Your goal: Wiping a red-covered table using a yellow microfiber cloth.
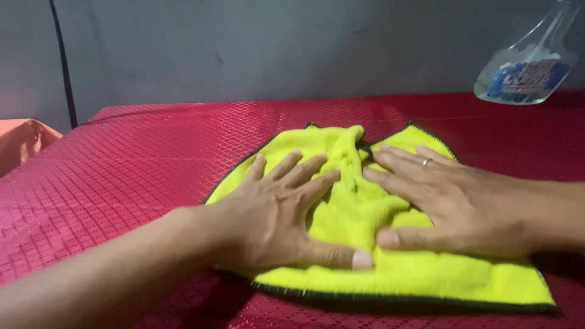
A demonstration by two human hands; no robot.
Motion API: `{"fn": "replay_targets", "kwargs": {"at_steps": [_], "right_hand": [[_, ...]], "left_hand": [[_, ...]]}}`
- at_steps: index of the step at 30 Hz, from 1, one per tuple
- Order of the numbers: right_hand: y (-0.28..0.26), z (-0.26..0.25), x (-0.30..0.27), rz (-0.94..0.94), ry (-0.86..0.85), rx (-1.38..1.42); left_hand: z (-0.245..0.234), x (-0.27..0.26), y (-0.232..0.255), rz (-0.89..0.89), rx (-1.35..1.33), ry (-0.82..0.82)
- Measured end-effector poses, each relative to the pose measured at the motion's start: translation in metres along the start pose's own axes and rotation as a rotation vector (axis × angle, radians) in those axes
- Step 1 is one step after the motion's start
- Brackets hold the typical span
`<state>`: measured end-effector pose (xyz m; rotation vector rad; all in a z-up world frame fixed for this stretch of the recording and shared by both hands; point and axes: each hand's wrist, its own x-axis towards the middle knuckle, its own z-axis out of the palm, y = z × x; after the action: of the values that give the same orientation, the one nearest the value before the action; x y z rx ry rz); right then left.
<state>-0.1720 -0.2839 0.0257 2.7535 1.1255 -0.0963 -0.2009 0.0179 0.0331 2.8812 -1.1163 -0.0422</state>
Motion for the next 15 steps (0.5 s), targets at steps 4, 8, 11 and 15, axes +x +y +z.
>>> {"fn": "replay_targets", "kwargs": {"at_steps": [4, 8, 11, 15], "right_hand": [[0.02, 0.0, 0.026, 0.081, 0.005, 0.063], [0.016, -0.007, 0.057, 0.232, 0.045, 0.082], [0.02, -0.017, 0.081, 0.321, 0.045, 0.131], [0.097, 0.027, 0.136, 0.252, 0.265, 0.113]], "left_hand": [[0.0, 0.037, -0.019, -0.048, 0.053, -0.022], [0.014, 0.08, -0.048, 0.11, 0.373, 0.009], [0.014, 0.113, -0.059, 0.01, 0.308, 0.013], [0.05, 0.177, -0.122, -0.067, 0.212, 0.13]]}}
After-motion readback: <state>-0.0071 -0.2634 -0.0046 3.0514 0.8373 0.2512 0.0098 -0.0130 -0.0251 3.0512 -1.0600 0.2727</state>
